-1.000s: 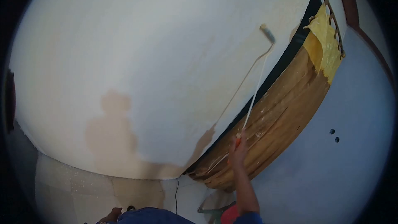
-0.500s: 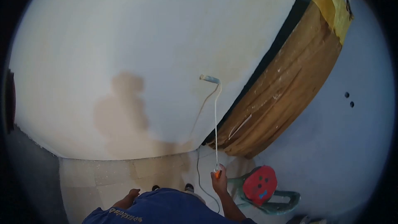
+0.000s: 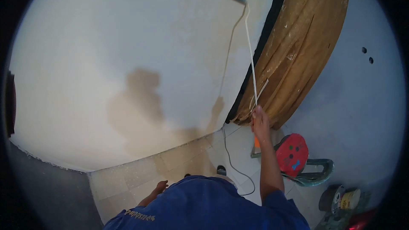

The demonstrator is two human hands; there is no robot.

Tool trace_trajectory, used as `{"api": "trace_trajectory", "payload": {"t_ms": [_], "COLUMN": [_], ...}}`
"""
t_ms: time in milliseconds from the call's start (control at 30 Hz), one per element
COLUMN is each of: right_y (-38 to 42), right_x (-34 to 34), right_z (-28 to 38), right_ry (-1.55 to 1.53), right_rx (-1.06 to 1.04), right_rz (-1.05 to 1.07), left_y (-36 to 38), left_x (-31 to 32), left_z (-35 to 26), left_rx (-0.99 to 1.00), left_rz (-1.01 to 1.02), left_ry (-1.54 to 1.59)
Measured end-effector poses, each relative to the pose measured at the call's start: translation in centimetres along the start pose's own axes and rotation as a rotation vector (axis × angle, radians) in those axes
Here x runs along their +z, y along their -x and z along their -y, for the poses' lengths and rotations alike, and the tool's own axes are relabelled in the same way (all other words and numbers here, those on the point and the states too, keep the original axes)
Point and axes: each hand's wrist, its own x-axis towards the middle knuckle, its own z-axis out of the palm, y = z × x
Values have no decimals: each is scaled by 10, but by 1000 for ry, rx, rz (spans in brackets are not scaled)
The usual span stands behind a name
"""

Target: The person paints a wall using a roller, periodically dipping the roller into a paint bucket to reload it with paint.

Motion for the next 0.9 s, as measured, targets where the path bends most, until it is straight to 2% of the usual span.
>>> {"api": "trace_trajectory", "payload": {"t_ms": [100, 167, 200, 267, 333, 467, 533, 633, 700, 733, 833, 900], "right_y": [-11, -19, -12, 15, 47, 93, 105, 107, 99, 92, 62, 39], "right_x": [-5, -4, -5, -7, -10, -18, -19, -24, -25, -23, -16, -10], "right_z": [-18, -73, -92, -127, -153, -203, -209, -214, -209, -197, -155, -118], "right_ry": [61, 363, 358, 645, 705, 747, 740, 705, 682, 665, 613, 556], "right_rx": [-7, -398, -392, -352, -202, -127, -31, -41, -100, -168, -202, -216], "right_rz": [-3, -135, -135, -172, -66, -9, 19, 13, -32, -71, -126, -144], "left_y": [-13, -5, -1, 8, 9, 22, 20, 16, 13, 14, 11, 8], "left_x": [17, 20, 20, 17, 23, 21, 24, 21, 15, 11, 2, -3], "left_z": [27, 29, 26, 20, 30, 31, 41, 43, 35, 28, 3, -10], "left_rx": [190, 210, 205, 74, 89, 64, 101, 159, 88, 3, -374, -475], "left_rz": [-51, -126, -123, -36, -61, -31, -46, -63, -18, 2, 17, 25], "left_ry": [-324, -289, -294, -261, -256, -275, -296, -319, -203, -67, 577, 759]}}
